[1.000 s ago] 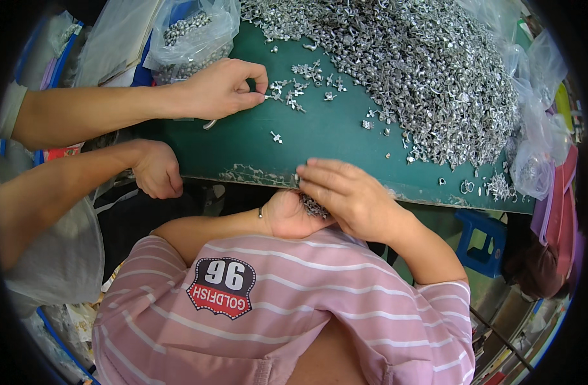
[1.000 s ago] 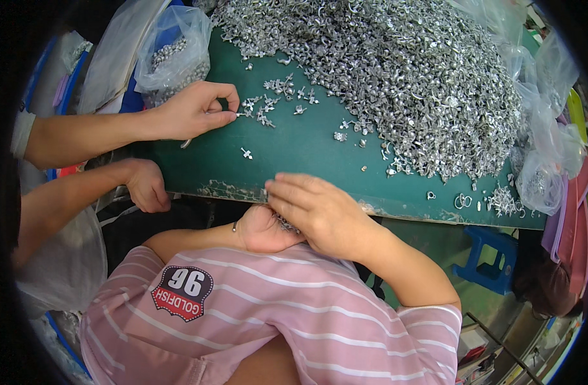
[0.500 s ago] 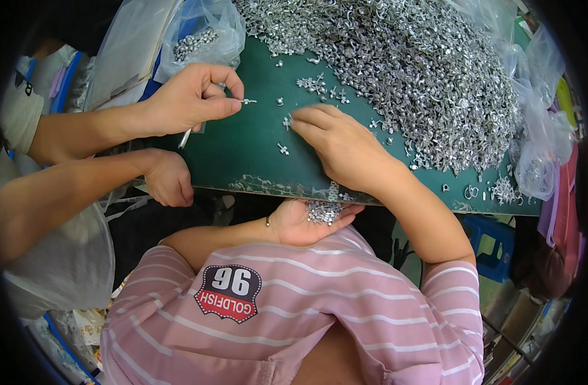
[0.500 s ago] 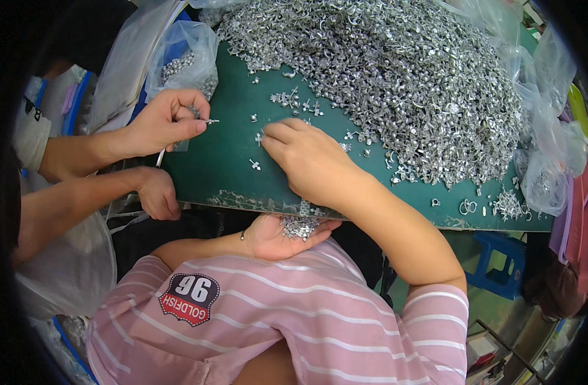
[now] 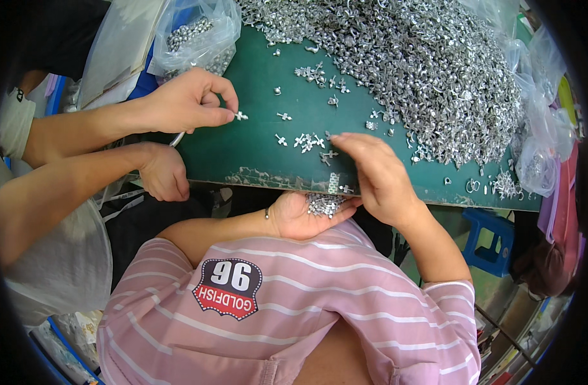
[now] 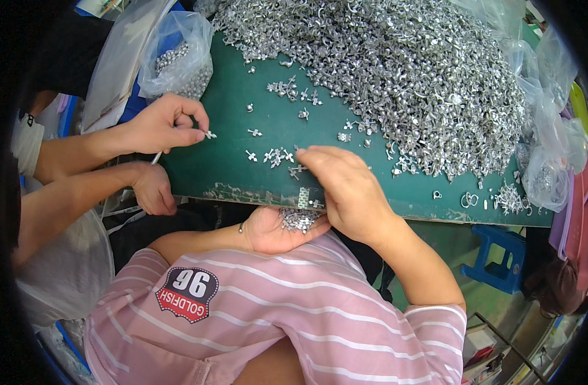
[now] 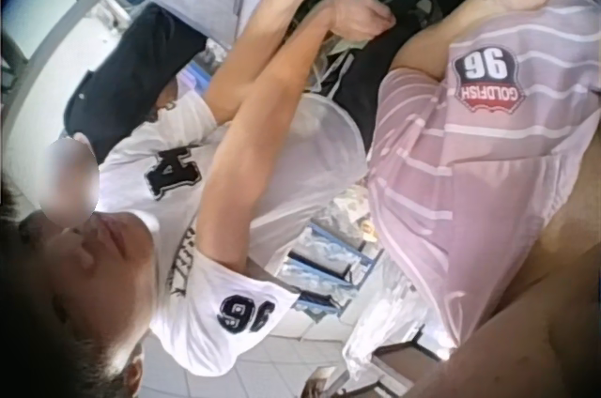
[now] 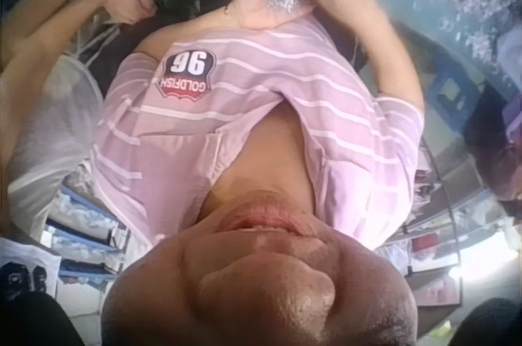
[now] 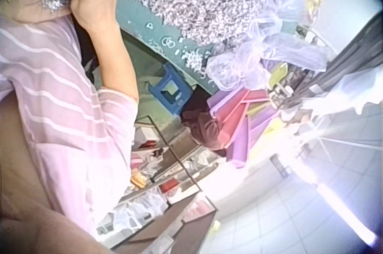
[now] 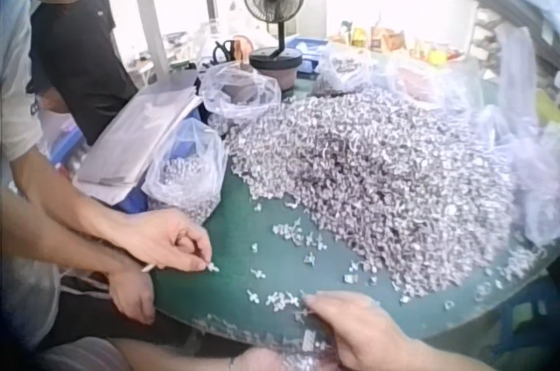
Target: The person sorts small silver metal fasteners on a green table, picking them up by hand and placing them into piles. They occasionally transfer fasteners into a plastic bag and interact with another person who also sorts the items.
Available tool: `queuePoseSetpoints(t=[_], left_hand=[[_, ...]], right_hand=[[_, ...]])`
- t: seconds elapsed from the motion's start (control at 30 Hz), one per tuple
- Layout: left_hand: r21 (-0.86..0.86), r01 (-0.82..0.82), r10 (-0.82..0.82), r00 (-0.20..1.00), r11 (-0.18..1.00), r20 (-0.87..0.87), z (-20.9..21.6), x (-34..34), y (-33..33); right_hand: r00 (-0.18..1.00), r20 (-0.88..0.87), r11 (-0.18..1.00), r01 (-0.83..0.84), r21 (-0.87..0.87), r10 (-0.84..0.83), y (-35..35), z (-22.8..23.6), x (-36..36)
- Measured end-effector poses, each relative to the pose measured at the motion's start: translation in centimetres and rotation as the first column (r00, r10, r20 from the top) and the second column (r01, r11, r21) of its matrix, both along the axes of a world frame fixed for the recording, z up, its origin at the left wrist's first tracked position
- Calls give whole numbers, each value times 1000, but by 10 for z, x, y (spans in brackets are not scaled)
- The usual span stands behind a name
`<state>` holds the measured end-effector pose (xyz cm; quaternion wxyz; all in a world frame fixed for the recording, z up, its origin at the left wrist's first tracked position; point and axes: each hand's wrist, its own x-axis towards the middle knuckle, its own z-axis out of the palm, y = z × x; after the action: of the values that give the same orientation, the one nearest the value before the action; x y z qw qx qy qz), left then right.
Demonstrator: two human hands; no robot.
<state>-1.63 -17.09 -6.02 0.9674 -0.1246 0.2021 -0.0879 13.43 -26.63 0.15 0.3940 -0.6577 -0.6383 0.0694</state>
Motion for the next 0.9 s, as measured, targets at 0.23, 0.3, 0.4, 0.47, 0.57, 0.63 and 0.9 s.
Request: queuePoseSetpoints(t=[0.23, 0.3, 0.4, 0.47, 0.57, 0.63, 0.9], left_hand=[[-20, -22, 22, 1000, 1000, 9, 7, 1, 1], [-42, -20, 20, 1000, 999, 18, 4, -1, 2], [-17, 13, -14, 999, 1000, -32, 6, -1, 2], [-32, 23, -23, 1000, 999, 8, 1, -4, 3], [6, 16, -16, 998, 1000, 56, -6, -6, 0], [77, -8, 6, 1000, 997, 26, 2, -3, -2], [66, 28, -27, 999, 997, -19, 14, 0, 1]], right_hand=[[992, 13, 988, 121, 93, -123, -27, -1, -13], [997, 32, 995, 67, 70, -69, -31, -6, -19], [996, 75, 991, 29, 128, -39, -33, -19, -29], [1000, -5, 991, -23, 132, 24, -33, -17, -34], [991, 47, 983, -131, 130, 126, -26, -6, -30], [984, 160, 990, 52, 132, -73, -13, -5, -25], [974, 160, 986, 147, 82, -159, 11, -11, -22]])
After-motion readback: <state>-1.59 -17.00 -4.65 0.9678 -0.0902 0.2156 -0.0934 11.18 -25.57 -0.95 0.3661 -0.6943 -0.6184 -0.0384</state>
